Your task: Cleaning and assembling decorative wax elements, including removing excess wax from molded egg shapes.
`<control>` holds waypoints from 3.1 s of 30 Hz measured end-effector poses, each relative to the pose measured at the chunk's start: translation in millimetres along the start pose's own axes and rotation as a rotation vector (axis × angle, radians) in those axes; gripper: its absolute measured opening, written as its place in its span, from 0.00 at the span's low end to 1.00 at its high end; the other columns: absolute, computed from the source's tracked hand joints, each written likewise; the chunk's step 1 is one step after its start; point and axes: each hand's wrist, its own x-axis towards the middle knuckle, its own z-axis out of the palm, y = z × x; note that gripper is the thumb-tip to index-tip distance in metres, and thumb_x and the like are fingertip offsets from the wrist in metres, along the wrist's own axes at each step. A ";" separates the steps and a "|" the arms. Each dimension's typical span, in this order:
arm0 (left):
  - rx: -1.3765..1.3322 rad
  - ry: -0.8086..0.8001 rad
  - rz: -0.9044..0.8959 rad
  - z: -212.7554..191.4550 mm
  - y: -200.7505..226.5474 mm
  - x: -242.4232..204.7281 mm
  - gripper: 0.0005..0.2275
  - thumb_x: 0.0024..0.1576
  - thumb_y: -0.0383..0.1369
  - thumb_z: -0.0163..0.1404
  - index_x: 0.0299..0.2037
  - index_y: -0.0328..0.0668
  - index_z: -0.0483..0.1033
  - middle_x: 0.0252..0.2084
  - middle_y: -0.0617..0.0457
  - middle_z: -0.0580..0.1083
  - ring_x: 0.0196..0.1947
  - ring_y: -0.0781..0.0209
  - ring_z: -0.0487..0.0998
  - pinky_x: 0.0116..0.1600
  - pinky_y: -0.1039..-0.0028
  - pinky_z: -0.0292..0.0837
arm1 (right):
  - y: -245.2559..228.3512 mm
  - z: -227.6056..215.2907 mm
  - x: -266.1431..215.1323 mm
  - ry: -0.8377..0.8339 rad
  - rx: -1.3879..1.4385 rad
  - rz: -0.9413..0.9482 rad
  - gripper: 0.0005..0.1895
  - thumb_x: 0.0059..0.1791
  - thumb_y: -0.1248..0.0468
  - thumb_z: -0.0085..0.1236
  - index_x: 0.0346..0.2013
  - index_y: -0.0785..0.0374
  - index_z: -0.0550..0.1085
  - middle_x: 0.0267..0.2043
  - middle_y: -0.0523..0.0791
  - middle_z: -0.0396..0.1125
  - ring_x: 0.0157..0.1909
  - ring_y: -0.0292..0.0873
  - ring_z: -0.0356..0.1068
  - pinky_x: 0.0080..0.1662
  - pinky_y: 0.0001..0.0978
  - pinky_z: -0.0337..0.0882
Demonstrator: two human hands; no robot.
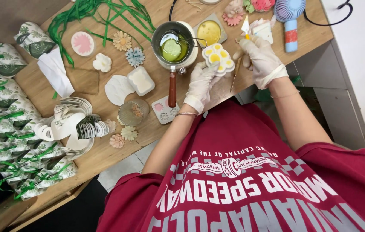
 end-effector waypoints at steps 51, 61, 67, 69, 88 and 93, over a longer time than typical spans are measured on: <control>1.131 0.753 0.512 102.2 19.8 38.3 0.18 0.60 0.39 0.56 0.57 0.42 0.70 0.36 0.43 0.82 0.34 0.47 0.85 0.38 0.62 0.79 | -5.0 -47.8 129.2 -0.379 -0.758 -0.601 0.19 0.49 0.66 0.59 0.55 0.62 0.76 0.42 0.56 0.73 0.43 0.53 0.75 0.47 0.43 0.73; 1.405 0.740 0.464 96.8 23.4 44.0 0.17 0.63 0.42 0.53 0.56 0.42 0.68 0.31 0.40 0.79 0.32 0.40 0.81 0.36 0.53 0.76 | -11.0 -41.5 119.5 -0.278 -0.896 -0.718 0.23 0.51 0.65 0.59 0.61 0.65 0.72 0.39 0.58 0.73 0.40 0.61 0.73 0.42 0.48 0.71; 0.845 0.702 0.503 107.8 31.7 33.4 0.17 0.59 0.36 0.58 0.53 0.34 0.74 0.38 0.47 0.82 0.35 0.63 0.83 0.41 0.74 0.79 | -35.3 -50.0 117.1 -0.187 -0.517 -0.344 0.22 0.53 0.64 0.59 0.63 0.61 0.74 0.33 0.49 0.71 0.31 0.42 0.70 0.35 0.34 0.70; 0.649 0.680 0.423 106.6 27.0 33.0 0.17 0.60 0.35 0.60 0.53 0.31 0.74 0.40 0.49 0.82 0.37 0.68 0.82 0.42 0.79 0.79 | -32.8 -57.8 120.1 -0.231 -0.283 -0.018 0.22 0.53 0.64 0.57 0.63 0.59 0.74 0.29 0.42 0.69 0.26 0.35 0.64 0.29 0.29 0.65; 0.148 0.536 0.380 88.9 10.2 24.0 0.17 0.60 0.30 0.56 0.57 0.33 0.68 0.46 0.50 0.78 0.41 0.66 0.81 0.42 0.78 0.80 | -29.6 -67.4 103.3 -0.260 -1.069 -0.632 0.17 0.54 0.58 0.58 0.59 0.44 0.77 0.45 0.49 0.74 0.42 0.53 0.74 0.43 0.46 0.73; 0.138 0.518 0.390 88.8 6.9 23.7 0.17 0.61 0.30 0.55 0.58 0.33 0.67 0.47 0.49 0.78 0.42 0.66 0.82 0.43 0.79 0.80 | -42.1 -70.2 94.5 -0.236 -1.330 -0.724 0.27 0.50 0.60 0.58 0.65 0.43 0.74 0.41 0.51 0.71 0.38 0.56 0.72 0.39 0.50 0.69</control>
